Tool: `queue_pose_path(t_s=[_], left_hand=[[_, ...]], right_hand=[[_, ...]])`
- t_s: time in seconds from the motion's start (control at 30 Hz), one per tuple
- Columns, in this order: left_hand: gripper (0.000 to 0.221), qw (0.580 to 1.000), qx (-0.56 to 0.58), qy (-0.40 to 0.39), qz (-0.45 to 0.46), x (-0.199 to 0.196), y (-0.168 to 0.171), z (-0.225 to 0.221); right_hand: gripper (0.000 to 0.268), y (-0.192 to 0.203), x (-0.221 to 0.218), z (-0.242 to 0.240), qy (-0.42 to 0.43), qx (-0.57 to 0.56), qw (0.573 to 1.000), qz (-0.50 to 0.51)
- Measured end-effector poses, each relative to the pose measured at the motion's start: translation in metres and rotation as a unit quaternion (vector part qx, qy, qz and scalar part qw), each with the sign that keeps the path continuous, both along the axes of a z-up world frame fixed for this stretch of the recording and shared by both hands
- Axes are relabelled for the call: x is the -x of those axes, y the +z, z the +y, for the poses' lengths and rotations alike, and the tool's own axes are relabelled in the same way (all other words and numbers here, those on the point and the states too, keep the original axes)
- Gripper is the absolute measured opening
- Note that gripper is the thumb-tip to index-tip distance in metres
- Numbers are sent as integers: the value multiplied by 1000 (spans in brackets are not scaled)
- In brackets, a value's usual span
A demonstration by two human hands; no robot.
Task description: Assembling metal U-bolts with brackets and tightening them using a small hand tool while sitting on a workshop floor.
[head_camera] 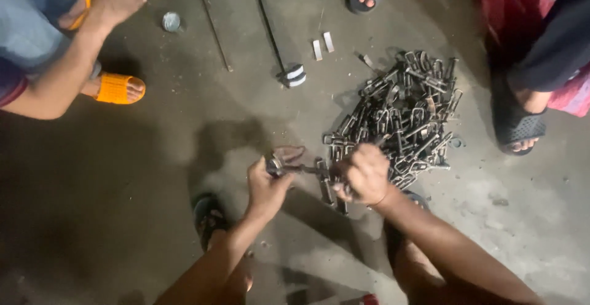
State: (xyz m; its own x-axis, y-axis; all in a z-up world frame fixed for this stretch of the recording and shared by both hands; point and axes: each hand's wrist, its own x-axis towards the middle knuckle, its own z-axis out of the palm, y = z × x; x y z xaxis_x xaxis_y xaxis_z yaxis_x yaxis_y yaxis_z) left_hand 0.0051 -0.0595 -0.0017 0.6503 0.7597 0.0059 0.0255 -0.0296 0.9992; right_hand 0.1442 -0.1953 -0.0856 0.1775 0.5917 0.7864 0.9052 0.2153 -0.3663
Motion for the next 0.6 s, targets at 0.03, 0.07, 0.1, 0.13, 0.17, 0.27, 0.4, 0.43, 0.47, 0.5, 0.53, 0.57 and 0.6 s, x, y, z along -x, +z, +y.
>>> queue_pose_path(t_s=[0.03,0.07,0.1,0.13,0.17,0.27,0.4,0.43,0.47,0.5,0.53,0.57,0.6], left_hand=[[25,1000,-14,-11,15,8,-11,3],[26,999,-30,-22,27,14,-22,7],[26,999,-30,-20,26,11,-15,8],[29,996,-79,-32,-13,8,-7,10],[31,990,-127,-45,-51,6,0,13],[38,953,-266,-75,-123,-1,11,24],[50,908,-405,-63,-86,1,-9,39],[67,916,-384,-108,-46,5,-10,40],[84,921,-360,-152,-4,10,-11,40],[84,921,-360,-149,-3,10,-10,42],[86,916,-366,-165,3,12,-10,42],[89,911,-371,-180,9,12,-9,43],[89,912,-371,-178,10,12,-14,43]], right_hand=[[35,-12,-5,-4,-19,36,999,18],[34,-24,-13,-6,-37,69,996,32],[34,3,-9,0,-36,69,997,31],[36,30,-5,9,8,212,941,263],[38,56,0,17,51,338,811,474],[48,121,15,20,188,415,610,648],[29,72,30,3,167,309,718,600],[22,66,29,2,177,264,794,518],[17,61,28,1,186,215,857,429],[17,54,28,1,187,216,857,428],[17,48,29,-1,179,190,892,369],[17,41,30,-3,170,162,922,308],[17,39,31,-4,172,163,922,307]])
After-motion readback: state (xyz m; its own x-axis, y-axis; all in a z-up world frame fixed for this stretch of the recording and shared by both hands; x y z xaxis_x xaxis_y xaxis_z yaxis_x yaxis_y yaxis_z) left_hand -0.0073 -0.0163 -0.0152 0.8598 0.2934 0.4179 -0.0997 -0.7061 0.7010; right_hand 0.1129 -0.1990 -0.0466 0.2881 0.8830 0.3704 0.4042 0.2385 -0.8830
